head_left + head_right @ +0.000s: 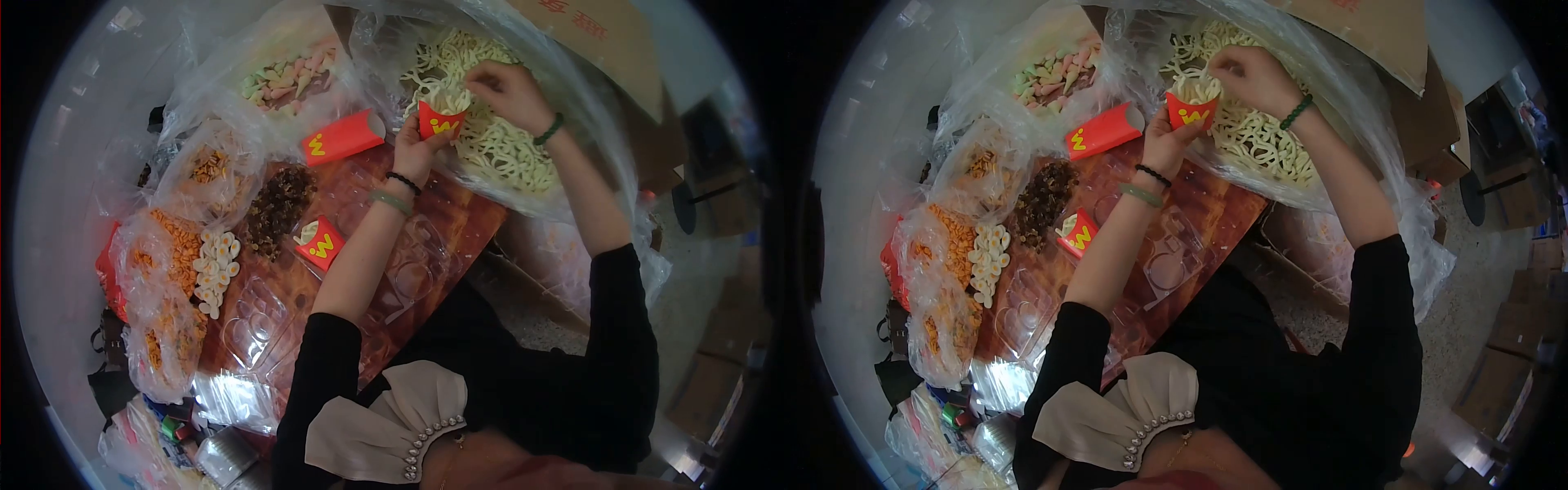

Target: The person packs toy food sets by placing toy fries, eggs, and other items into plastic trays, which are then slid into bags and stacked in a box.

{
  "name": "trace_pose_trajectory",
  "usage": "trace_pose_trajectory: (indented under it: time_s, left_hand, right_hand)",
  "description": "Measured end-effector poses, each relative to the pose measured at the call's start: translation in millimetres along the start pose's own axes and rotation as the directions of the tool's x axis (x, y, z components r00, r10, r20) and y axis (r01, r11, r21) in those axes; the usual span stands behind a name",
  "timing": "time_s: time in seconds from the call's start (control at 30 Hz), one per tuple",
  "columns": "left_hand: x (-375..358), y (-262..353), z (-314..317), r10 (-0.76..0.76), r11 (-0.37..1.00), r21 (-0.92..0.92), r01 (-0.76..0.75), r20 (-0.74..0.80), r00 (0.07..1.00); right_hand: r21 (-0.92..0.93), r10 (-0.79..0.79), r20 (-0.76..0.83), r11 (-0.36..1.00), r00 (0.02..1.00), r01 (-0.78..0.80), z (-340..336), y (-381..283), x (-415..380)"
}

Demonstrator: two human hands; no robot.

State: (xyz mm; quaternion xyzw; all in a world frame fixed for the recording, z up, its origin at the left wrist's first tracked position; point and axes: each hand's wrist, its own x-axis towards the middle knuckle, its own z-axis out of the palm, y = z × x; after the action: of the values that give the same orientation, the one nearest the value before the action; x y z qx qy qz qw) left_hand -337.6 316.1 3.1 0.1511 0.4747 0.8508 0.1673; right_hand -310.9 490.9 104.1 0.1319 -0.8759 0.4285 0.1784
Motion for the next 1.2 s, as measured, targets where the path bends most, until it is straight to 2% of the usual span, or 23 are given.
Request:
trace_pose_trajectory:
  time_s: [0.03, 0.07, 0.1, 0.13, 0.17, 0.2, 0.23, 0.3, 0.33, 0.4, 0.43, 0.5, 0.53, 0.63, 0.7, 0.73, 0.8, 0.93, 1.0, 1.03, 1.1, 1.13, 1.2]
  left_hand:
    - [-2, 5, 1, -0.010, 0.996, -0.093, 0.014, 0.036, 0.999]
    - [-5, 10, 2, -0.021, 0.983, -0.182, 0.035, 0.076, 0.997]
    - [-7, 12, 3, -0.024, 0.983, -0.182, 0.038, 0.080, 0.996]
    - [-8, 15, 4, -0.045, 0.970, -0.231, 0.072, 0.117, 0.992]
    - [-9, 16, 6, -0.065, 0.954, -0.279, 0.107, 0.156, 0.986]
    - [-10, 17, 6, -0.065, 0.954, -0.280, 0.109, 0.164, 0.984]
    - [-12, 18, 5, -0.120, 0.949, -0.263, 0.173, 0.205, 0.971]
    - [-13, 16, 5, -0.174, 0.941, -0.243, 0.234, 0.242, 0.954]
    - [-13, 15, 4, -0.192, 0.941, -0.224, 0.254, 0.264, 0.945]
    - [-13, 14, 1, -0.209, 0.941, -0.202, 0.271, 0.282, 0.936]
    - [-13, 14, 0, -0.215, 0.937, -0.212, 0.276, 0.272, 0.938]
    - [-14, 14, -2, -0.223, 0.933, -0.222, 0.283, 0.262, 0.939]
    - [-14, 16, -2, -0.212, 0.941, -0.207, 0.269, 0.260, 0.942]
    - [-14, 16, 1, -0.211, 0.945, -0.196, 0.261, 0.241, 0.947]
    - [-14, 14, 4, -0.219, 0.943, -0.201, 0.266, 0.225, 0.949]
    - [-14, 13, 6, -0.215, 0.942, -0.209, 0.263, 0.229, 0.949]
    - [-15, 11, 7, -0.209, 0.941, -0.216, 0.261, 0.235, 0.949]
    - [-16, 9, 4, -0.235, 0.944, -0.177, 0.279, 0.234, 0.943]
    - [-19, 8, 3, -0.228, 0.947, -0.172, 0.271, 0.233, 0.945]
    - [-20, 9, 3, -0.197, 0.949, -0.206, 0.239, 0.207, 0.958]
    - [-22, 13, 2, -0.160, 0.951, -0.238, 0.200, 0.175, 0.971]
    - [-23, 15, 2, -0.135, 0.954, -0.247, 0.169, 0.150, 0.979]
    - [-27, 16, 5, -0.115, 0.955, -0.258, 0.144, 0.124, 0.986]
  right_hand:
    - [0.000, -0.001, 0.003, 1.000, 1.000, 0.001, -6, 5, -2]
    - [0.002, 0.267, 0.142, 0.963, 0.953, -0.270, -13, 12, -4]
    - [-0.033, 0.508, 0.270, 0.854, 0.818, -0.520, -17, 15, -5]
    - [-0.032, 0.512, 0.262, 0.852, 0.818, -0.523, -17, 17, -7]
    - [0.207, 0.553, 0.455, 0.696, 0.697, -0.688, -16, 20, -10]
    - [0.378, 0.503, 0.644, 0.446, 0.576, -0.812, -15, 24, -12]
    - [0.379, 0.506, 0.640, 0.447, 0.578, -0.810, -11, 37, -13]
    - [0.602, 0.176, 0.720, 0.321, 0.671, -0.731, -2, 48, -11]
    - [0.603, 0.175, 0.721, 0.319, 0.670, -0.732, 0, 40, -12]
    - [0.710, 0.464, 0.412, 0.376, 0.784, -0.595, 6, 20, -13]
    - [0.711, 0.462, 0.414, 0.374, 0.784, -0.596, 5, 29, -11]
    - [0.710, 0.363, 0.320, 0.520, 0.875, -0.476, 1, 47, -4]
    - [0.710, 0.363, 0.321, 0.519, 0.875, -0.476, 0, 50, -3]
    - [0.597, 0.333, 0.297, 0.666, 0.895, -0.446, -5, 45, -1]
    - [0.338, 0.161, 0.230, 0.911, 0.960, -0.234, -1, 35, 0]
    - [0.337, 0.163, 0.229, 0.911, 0.960, -0.236, 0, 28, 1]
    - [0.428, 0.111, 0.029, 0.897, 0.993, -0.112, 1, 16, 2]
    - [0.402, 0.042, -0.073, 0.916, 0.996, -0.009, -5, 29, 11]
    - [-0.061, 0.214, -0.261, 0.969, 0.941, -0.238, -9, 38, 12]
    - [-0.060, 0.213, -0.259, 0.970, 0.942, -0.236, -12, 35, 8]
    - [-0.357, 0.328, -0.197, 0.854, 0.924, -0.379, -18, 21, -5]
    - [-0.358, 0.325, -0.192, 0.855, 0.926, -0.375, -11, 19, -12]
    - [0.008, 0.148, 0.093, 0.989, 0.985, -0.149, 3, 19, -31]
